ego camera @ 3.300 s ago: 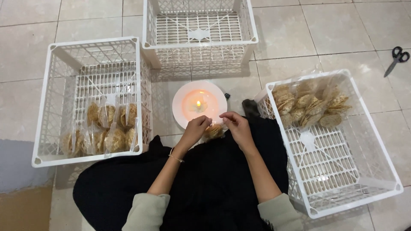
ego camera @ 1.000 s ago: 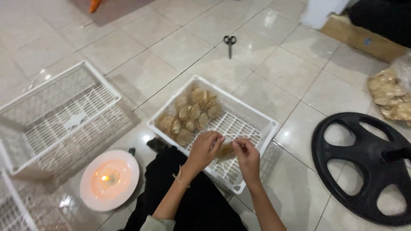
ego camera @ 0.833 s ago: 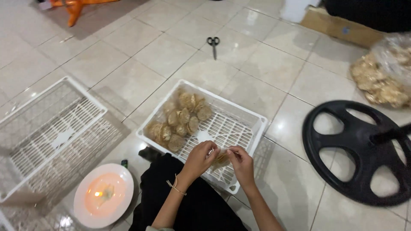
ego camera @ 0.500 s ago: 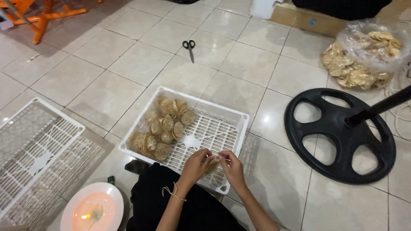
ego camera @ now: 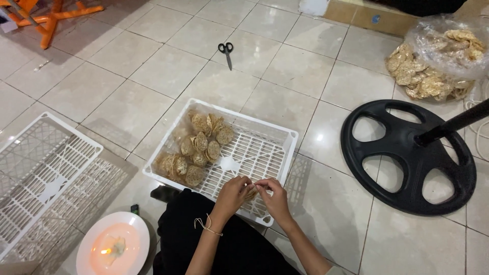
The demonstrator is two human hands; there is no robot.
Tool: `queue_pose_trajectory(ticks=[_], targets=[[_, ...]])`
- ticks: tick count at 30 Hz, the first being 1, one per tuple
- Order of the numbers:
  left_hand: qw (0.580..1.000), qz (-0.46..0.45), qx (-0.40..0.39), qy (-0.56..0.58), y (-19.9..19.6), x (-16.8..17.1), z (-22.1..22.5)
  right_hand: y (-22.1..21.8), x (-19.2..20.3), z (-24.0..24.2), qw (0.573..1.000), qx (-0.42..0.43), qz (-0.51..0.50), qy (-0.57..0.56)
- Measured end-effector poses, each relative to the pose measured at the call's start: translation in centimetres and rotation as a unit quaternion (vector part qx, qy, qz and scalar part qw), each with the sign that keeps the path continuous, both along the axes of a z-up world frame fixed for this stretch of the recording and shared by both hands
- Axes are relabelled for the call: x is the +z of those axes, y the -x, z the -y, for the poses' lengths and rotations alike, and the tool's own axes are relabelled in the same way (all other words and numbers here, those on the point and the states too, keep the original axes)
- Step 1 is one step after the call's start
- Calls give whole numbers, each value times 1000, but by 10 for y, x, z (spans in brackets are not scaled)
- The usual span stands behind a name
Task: Manually sealing plastic snack bags using a candle flame and organizing them into plastic crates.
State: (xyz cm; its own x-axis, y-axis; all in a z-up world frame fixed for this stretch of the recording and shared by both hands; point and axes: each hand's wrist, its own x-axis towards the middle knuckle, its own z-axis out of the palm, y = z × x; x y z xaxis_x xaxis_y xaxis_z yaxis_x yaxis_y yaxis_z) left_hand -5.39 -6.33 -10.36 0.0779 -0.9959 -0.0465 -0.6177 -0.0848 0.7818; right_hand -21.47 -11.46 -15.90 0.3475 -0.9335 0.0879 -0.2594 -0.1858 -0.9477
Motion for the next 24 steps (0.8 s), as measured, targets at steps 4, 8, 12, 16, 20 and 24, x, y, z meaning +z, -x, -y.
queue_pose_trajectory(ticks=[4, 8, 12, 16, 20, 24], targets=[[1000, 12, 7, -4, -2, -5, -1, -1, 4, 1, 1000, 10, -2, 13], [1000, 23, -5, -3, -6, -19, -3, 0, 10, 0, 1000, 23, -11, -8], [1000, 22, -6, -7, -9, -27, -5, -1, 9, -1, 999, 24, -17, -27], [999, 41, -3, 7, -9, -30, -6, -1, 8, -1, 999, 35, -19, -26], [998, 56, -5, 25, -12, -35, -6, -3, 8, -2, 999, 29, -19, -23], [998, 59, 4, 29, -12, -28, -8, -3, 10, -2, 999, 33, -32, -13]])
